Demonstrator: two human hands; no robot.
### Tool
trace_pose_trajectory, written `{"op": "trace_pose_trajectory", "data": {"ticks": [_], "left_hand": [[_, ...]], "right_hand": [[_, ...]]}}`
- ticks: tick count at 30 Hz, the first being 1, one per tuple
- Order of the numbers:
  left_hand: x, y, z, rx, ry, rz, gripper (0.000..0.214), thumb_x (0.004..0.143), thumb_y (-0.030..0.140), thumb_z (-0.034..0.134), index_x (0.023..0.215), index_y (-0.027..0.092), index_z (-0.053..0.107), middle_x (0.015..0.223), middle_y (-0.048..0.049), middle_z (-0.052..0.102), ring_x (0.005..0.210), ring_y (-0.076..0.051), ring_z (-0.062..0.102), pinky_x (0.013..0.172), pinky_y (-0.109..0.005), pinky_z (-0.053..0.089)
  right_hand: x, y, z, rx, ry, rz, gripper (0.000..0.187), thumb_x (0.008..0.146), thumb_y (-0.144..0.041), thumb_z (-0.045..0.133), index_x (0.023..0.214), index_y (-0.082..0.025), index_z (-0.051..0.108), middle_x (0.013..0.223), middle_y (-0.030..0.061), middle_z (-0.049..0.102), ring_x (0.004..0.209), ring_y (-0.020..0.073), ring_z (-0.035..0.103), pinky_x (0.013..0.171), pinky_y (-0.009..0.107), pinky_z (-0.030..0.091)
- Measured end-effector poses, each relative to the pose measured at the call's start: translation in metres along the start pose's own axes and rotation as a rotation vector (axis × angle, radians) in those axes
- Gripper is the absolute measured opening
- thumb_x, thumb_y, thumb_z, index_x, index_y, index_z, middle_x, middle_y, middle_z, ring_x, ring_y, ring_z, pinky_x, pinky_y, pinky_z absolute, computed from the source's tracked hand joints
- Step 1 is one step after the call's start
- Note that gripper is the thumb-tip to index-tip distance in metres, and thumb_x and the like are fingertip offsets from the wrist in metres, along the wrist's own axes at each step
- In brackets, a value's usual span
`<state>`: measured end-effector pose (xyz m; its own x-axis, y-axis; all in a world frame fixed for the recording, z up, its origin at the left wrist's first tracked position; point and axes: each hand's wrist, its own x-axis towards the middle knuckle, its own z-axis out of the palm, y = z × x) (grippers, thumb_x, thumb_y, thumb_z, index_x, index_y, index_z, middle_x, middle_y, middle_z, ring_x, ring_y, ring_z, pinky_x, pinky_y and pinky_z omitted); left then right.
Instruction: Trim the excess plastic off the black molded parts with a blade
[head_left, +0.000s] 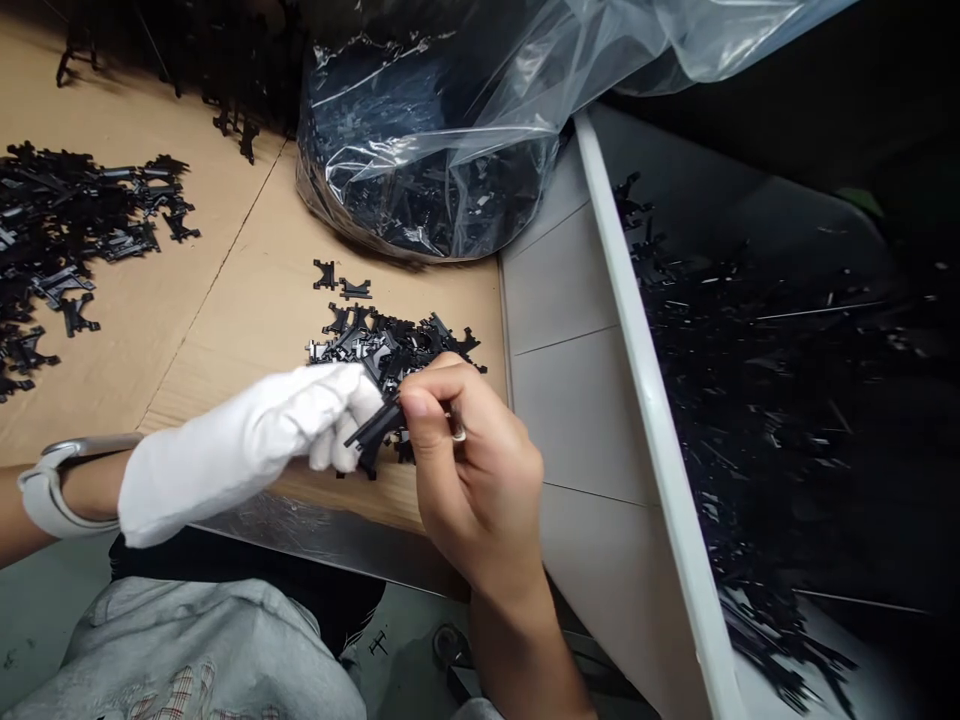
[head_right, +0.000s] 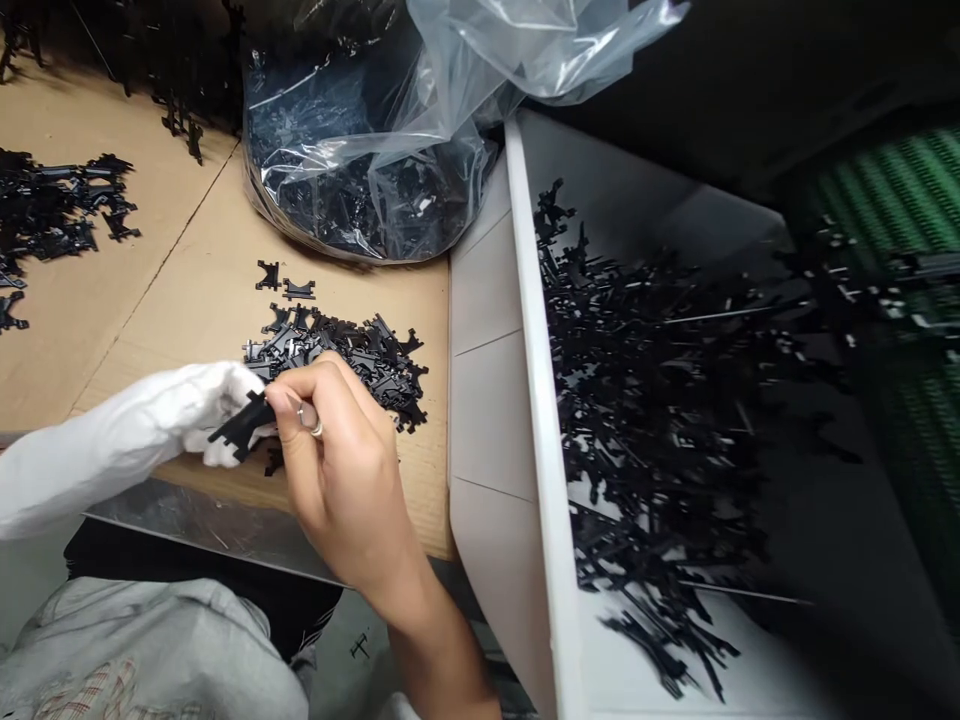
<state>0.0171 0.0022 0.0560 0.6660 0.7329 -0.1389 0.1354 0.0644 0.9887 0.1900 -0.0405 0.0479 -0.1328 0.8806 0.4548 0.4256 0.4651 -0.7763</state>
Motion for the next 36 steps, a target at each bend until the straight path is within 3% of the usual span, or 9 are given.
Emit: {"op": "trace_pose_trajectory", "data": {"ticks": [3, 5, 7, 9, 14, 21, 29, 33, 36], "left_hand": [[0.0, 0.001, 0.0, -0.027, 0.029, 0.005, 0.025, 0.093, 0.03, 0.047, 0.07, 0.024, 0.051, 0.06, 0.0096, 0.049, 0.052, -0.007, 0.042, 0.064, -0.019, 0.051], [-0.001, 0.003, -0.002, -0.025, 0.056, 0.03, 0.019, 0.088, 0.024, 0.052, 0.069, 0.023, 0.052, 0.06, 0.0107, 0.049, 0.051, -0.006, 0.04, 0.058, -0.017, 0.046], [-0.002, 0.005, -0.004, -0.052, 0.073, 0.033, 0.022, 0.089, 0.023, 0.05, 0.066, 0.023, 0.049, 0.06, 0.0102, 0.048, 0.052, -0.005, 0.041, 0.056, -0.016, 0.044], [-0.003, 0.005, -0.007, -0.102, 0.078, 0.027, 0.023, 0.092, 0.024, 0.049, 0.068, 0.022, 0.049, 0.063, 0.0091, 0.049, 0.056, -0.006, 0.043, 0.057, -0.016, 0.043], [-0.007, 0.001, -0.009, -0.175, 0.081, 0.022, 0.023, 0.097, 0.027, 0.051, 0.076, 0.021, 0.058, 0.068, 0.0087, 0.053, 0.056, -0.005, 0.043, 0.053, -0.016, 0.041], [-0.006, 0.004, -0.008, -0.15, 0.122, 0.049, 0.024, 0.092, 0.022, 0.052, 0.068, 0.021, 0.055, 0.063, 0.01, 0.05, 0.052, -0.004, 0.04, 0.054, -0.015, 0.042], [-0.008, 0.014, -0.008, -0.098, 0.012, -0.049, 0.025, 0.092, 0.028, 0.048, 0.069, 0.021, 0.056, 0.056, 0.0081, 0.046, 0.045, -0.006, 0.037, 0.042, -0.019, 0.032], [-0.007, 0.013, -0.008, -0.135, 0.056, -0.025, 0.022, 0.092, 0.027, 0.053, 0.07, 0.021, 0.054, 0.059, 0.0068, 0.046, 0.048, -0.007, 0.036, 0.046, -0.02, 0.036], [-0.005, 0.009, -0.008, -0.126, 0.085, -0.002, 0.025, 0.093, 0.026, 0.055, 0.069, 0.022, 0.05, 0.061, 0.0058, 0.047, 0.05, -0.008, 0.037, 0.049, -0.022, 0.039]], "right_hand": [[-0.001, 0.001, -0.003, -0.049, -0.018, 0.0, 0.021, 0.109, -0.022, 0.051, 0.089, -0.023, 0.057, 0.078, -0.0015, 0.055, 0.068, 0.0129, 0.053, 0.062, 0.027, 0.048], [-0.003, 0.002, -0.007, -0.036, -0.055, 0.015, 0.019, 0.111, -0.034, 0.048, 0.108, -0.023, 0.064, 0.087, 0.0011, 0.06, 0.074, 0.0152, 0.057, 0.066, 0.029, 0.052], [-0.004, 0.003, -0.011, -0.021, -0.081, 0.005, 0.032, 0.112, -0.042, 0.043, 0.132, -0.024, 0.061, 0.096, 0.0035, 0.064, 0.081, 0.0177, 0.061, 0.071, 0.033, 0.055], [-0.005, 0.004, -0.013, -0.02, -0.07, -0.038, 0.034, 0.113, -0.037, 0.042, 0.141, -0.027, 0.057, 0.104, 0.0042, 0.069, 0.085, 0.0183, 0.064, 0.075, 0.035, 0.057], [-0.005, 0.005, -0.008, -0.008, -0.068, -0.128, 0.03, 0.107, -0.018, 0.056, 0.136, -0.026, 0.061, 0.118, 0.0035, 0.077, 0.077, 0.0145, 0.066, 0.071, 0.032, 0.057], [-0.003, 0.003, -0.005, -0.031, -0.058, -0.143, 0.027, 0.105, -0.018, 0.059, 0.13, -0.027, 0.065, 0.11, 0.0018, 0.079, 0.071, 0.016, 0.066, 0.065, 0.032, 0.058], [-0.007, 0.006, -0.01, 0.002, 0.011, -0.059, 0.03, 0.107, -0.016, 0.055, 0.134, -0.027, 0.061, 0.121, 0.0044, 0.075, 0.092, 0.0159, 0.076, 0.078, 0.031, 0.064], [-0.009, 0.005, -0.01, 0.073, -0.102, -0.073, 0.038, 0.106, -0.016, 0.057, 0.142, -0.027, 0.051, 0.111, 0.003, 0.075, 0.079, 0.0129, 0.074, 0.07, 0.028, 0.063], [-0.008, 0.004, -0.009, 0.091, -0.201, -0.096, 0.044, 0.106, -0.016, 0.059, 0.146, -0.024, 0.044, 0.096, -0.0002, 0.075, 0.081, 0.0149, 0.075, 0.078, 0.03, 0.064]]}}
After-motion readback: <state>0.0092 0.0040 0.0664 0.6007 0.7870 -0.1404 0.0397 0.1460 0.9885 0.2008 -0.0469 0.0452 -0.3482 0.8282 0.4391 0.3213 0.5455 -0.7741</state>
